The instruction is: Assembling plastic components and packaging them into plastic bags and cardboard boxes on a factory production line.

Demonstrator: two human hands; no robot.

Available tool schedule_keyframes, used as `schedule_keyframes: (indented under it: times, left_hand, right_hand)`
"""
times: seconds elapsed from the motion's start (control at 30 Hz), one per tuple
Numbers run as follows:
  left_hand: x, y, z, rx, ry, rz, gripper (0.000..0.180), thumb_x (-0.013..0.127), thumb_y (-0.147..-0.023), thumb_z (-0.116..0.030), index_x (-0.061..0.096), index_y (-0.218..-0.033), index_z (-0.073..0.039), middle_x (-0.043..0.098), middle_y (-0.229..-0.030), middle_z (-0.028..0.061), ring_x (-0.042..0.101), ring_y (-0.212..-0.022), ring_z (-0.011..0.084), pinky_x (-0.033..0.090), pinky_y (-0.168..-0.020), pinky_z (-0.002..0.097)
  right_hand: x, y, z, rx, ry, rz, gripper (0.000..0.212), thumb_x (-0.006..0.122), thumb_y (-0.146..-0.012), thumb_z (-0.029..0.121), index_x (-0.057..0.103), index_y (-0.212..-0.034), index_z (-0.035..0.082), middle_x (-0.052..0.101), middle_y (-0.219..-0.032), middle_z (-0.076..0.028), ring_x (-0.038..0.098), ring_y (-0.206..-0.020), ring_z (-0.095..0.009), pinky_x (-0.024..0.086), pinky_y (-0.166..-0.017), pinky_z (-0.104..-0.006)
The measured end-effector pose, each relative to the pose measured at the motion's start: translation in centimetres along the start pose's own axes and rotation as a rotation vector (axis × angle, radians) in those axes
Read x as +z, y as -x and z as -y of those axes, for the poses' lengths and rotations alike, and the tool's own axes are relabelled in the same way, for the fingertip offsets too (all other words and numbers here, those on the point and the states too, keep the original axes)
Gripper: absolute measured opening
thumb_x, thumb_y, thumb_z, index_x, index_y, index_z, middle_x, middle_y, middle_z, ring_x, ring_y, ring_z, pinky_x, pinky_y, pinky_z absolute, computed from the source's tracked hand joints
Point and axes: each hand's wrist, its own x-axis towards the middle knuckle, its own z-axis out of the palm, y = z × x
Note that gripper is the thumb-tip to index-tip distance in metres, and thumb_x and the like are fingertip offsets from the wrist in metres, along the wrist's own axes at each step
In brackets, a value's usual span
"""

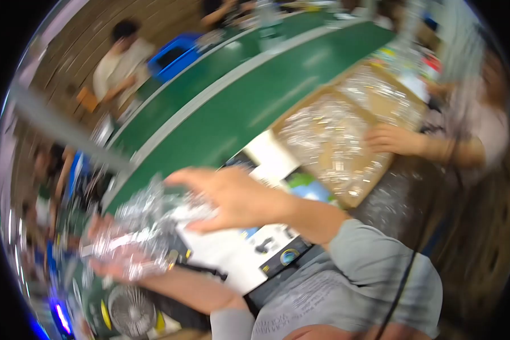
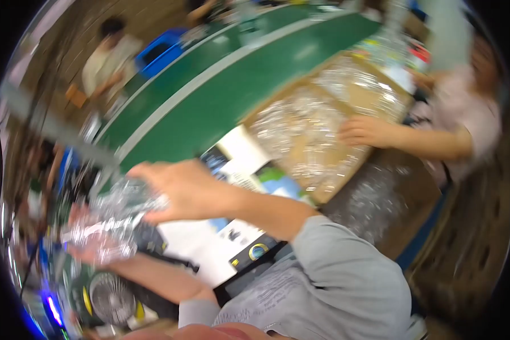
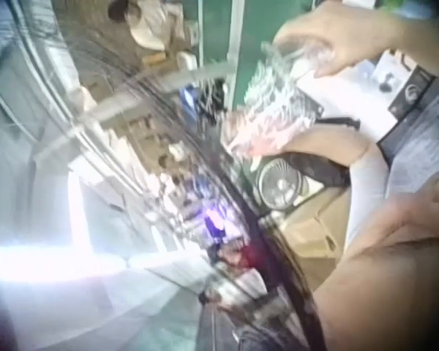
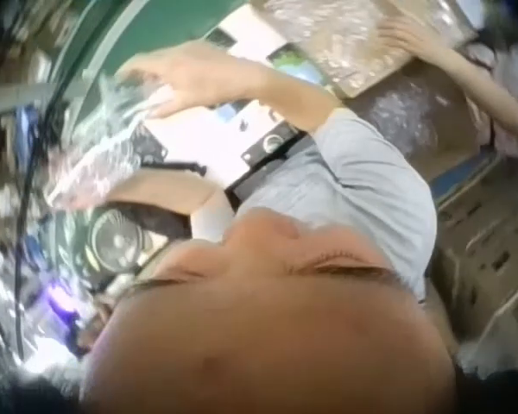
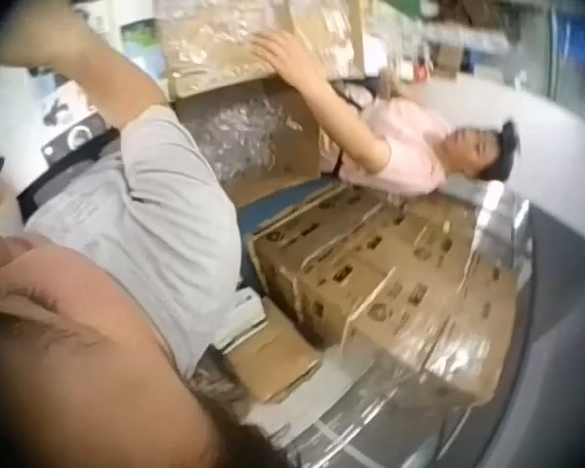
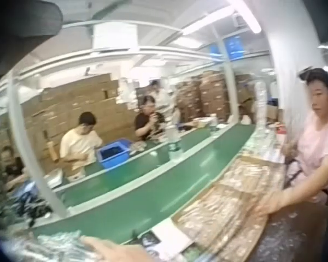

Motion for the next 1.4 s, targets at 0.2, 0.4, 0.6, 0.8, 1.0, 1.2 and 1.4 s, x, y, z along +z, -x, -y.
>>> schedule_keyframes:
  times: [0.2, 0.4, 0.6, 0.8, 1.0, 1.2, 1.4]
  left_hand:
    - [1.1, 0.6, 1.6, 0.281, 0.473, -0.339, 0.056, 0.05, -0.082, -0.043, 0.046, -0.117, 0.001, 0.054, -0.106, 0.0145, 0.049, -0.104, 0.0283, 0.039, -0.093, 0.044]
    - [2.6, 0.8, 0.5, 0.371, 0.504, -0.339, 0.057, 0.051, -0.082, -0.043, 0.044, -0.117, 0.001, 0.053, -0.099, 0.0122, 0.05, -0.097, 0.0253, 0.041, -0.089, 0.0411]
    - [3.9, 0.2, 1.6, 0.389, 0.461, -0.359, 0.06, 0.052, -0.082, -0.045, 0.042, -0.12, 0.0, 0.053, -0.099, 0.012, 0.05, -0.093, 0.0247, 0.041, -0.087, 0.041]
    - [4.4, 0.3, 1.4, 0.399, 0.379, -0.286, 0.057, 0.05, -0.083, -0.04, 0.04, -0.12, 0.002, 0.051, -0.099, 0.0125, 0.049, -0.098, 0.0251, 0.041, -0.092, 0.0409]
    - [4.2, 0.5, 1.4, 0.385, 0.391, -0.26, 0.057, 0.05, -0.083, -0.039, 0.037, -0.121, 0.002, 0.05, -0.1, 0.0127, 0.049, -0.098, 0.025, 0.04, -0.091, 0.0417]
    - [4.4, 0.4, 1.4, 0.398, 0.437, -0.207, 0.059, 0.053, -0.082, -0.038, 0.036, -0.121, 0.003, 0.05, -0.098, 0.0124, 0.049, -0.095, 0.0249, 0.041, -0.089, 0.041]
    - [4.2, 0.2, 2.2, 0.489, 0.445, -0.297, 0.064, 0.048, -0.082, -0.052, 0.04, -0.121, -0.001, 0.051, -0.097, 0.0128, 0.049, -0.092, 0.0257, 0.042, -0.087, 0.045]
  right_hand:
    - [0.0, 0.8, 1.2, 0.065, 0.116, 0.062, 0.071, 0.078, -0.061, 0.026, 0.049, -0.124, 0.011, 0.061, -0.084, -0.011, 0.054, -0.057, -0.018, 0.047, -0.055, -0.0263]
    - [2.3, 0.8, 1.2, 0.002, 0.197, 0.146, 0.069, 0.077, -0.061, 0.027, 0.05, -0.123, 0.013, 0.058, -0.081, -0.007, 0.057, -0.06, -0.02, 0.046, -0.054, -0.0299]
    - [2.9, 0.8, 1.2, -0.035, 0.295, 0.168, 0.067, 0.076, -0.06, 0.027, 0.051, -0.121, 0.015, 0.055, -0.075, -0.004, 0.057, -0.063, -0.022, 0.044, -0.054, -0.0326]
    - [2.9, 0.7, 1.8, -0.053, 0.295, 0.161, 0.067, 0.077, -0.059, 0.027, 0.052, -0.121, 0.015, 0.054, -0.073, -0.003, 0.057, -0.061, -0.02, 0.044, -0.053, -0.0317]
    - [3.0, 0.8, 1.7, -0.062, 0.267, 0.141, 0.068, 0.077, -0.059, 0.028, 0.052, -0.121, 0.015, 0.055, -0.074, -0.003, 0.057, -0.061, -0.02, 0.044, -0.052, -0.0317]
    - [2.8, 0.8, 1.8, -0.04, 0.211, 0.179, 0.069, 0.077, -0.058, 0.027, 0.052, -0.121, 0.015, 0.056, -0.073, -0.004, 0.058, -0.061, -0.02, 0.044, -0.053, -0.0315]
    - [3.3, 0.5, 1.5, -0.086, 0.278, 0.093, 0.065, 0.076, -0.059, 0.023, 0.054, -0.119, 0.013, 0.056, -0.073, -0.005, 0.057, -0.061, -0.021, 0.044, -0.053, -0.0317]
